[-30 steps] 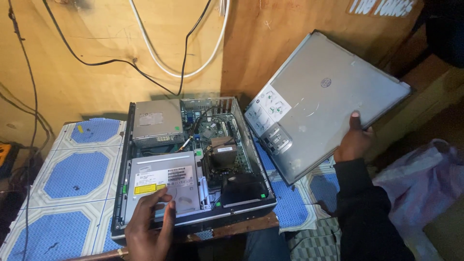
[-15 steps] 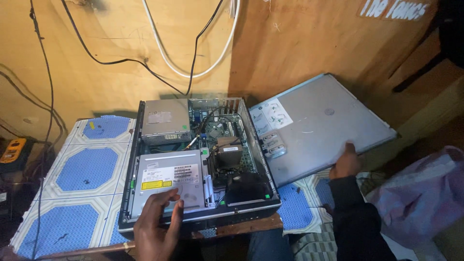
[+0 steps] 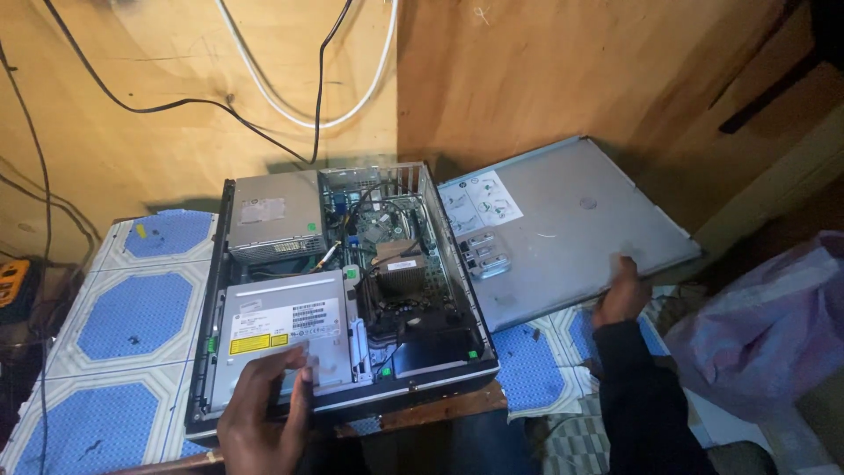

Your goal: The recorder is opening a computer case and removing a power supply unit using a screwdriver.

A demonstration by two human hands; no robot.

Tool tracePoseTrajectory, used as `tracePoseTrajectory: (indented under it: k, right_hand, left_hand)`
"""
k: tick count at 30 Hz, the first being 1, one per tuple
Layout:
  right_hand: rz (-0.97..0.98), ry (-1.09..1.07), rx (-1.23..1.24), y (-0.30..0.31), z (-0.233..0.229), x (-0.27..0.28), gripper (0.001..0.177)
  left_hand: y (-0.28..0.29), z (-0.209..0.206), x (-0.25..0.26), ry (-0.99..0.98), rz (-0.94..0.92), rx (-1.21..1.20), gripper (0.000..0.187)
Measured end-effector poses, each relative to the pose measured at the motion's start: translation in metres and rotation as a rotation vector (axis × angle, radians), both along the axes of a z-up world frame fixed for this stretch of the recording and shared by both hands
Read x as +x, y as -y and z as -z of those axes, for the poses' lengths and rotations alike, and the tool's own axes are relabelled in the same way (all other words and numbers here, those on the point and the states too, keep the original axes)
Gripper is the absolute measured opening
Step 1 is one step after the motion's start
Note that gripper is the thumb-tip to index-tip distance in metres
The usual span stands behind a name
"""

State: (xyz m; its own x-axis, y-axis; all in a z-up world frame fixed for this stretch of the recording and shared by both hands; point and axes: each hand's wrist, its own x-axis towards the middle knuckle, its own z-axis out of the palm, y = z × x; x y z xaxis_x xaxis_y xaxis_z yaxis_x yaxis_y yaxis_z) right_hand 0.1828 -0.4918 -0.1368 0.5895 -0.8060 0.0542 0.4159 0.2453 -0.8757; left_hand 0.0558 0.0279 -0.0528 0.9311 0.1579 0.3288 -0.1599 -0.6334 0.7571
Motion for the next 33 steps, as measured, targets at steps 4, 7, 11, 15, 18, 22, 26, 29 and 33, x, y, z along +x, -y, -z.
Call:
tracePoseTrajectory:
  k: [4,7,11,15,18,22,26,29,33]
  right_hand:
    - [-0.002,-0.001,-0.063,0.016,0.033,0.002,0.06]
    - [-0.007,-0.065,-0.047,0.041,0.065,0.009,0.048]
    - [-0.001,-0.28,-0.022,0.035,0.058,0.003,0.038]
    - [-0.161,-0.354,-0.228,0.053,0.078,-0.001,0.031]
    - [-0.317,-0.421,-0.435,0.105,0.116,-0.004,0.034]
    - [-0.506,-0.345,-0.189,0.119,0.117,-0.005,0.034]
    - [-0.57,-0.314,0.065,0.118,0.093,-0.022,0.024]
    - [-0.732,-0.431,0.079,0.119,0.077,-0.027,0.03]
    - [-0.685,-0.329,0.039,0.087,0.056,-0.037,0.03]
  left_hand:
    - [0.002,-0.005,-0.003,0.059,0.005,-0.009,0.034]
    - [0.003,-0.004,-0.003,0.066,-0.002,-0.023,0.032]
    - [-0.001,0.002,-0.001,0.031,-0.011,0.011,0.032]
    - [0.0,-0.009,-0.004,0.081,-0.004,0.038,0.031]
    - [0.0,-0.012,-0.005,0.148,0.005,-0.004,0.031]
    - [-0.001,-0.01,-0.006,0.097,-0.01,0.039,0.027]
    - [-0.002,-0.01,-0.007,0.087,-0.013,0.054,0.027]
    - [0.0,-0.01,-0.009,0.115,-0.023,0.083,0.028]
    - [-0.005,0.003,-0.006,0.193,0.014,0.08,0.028]
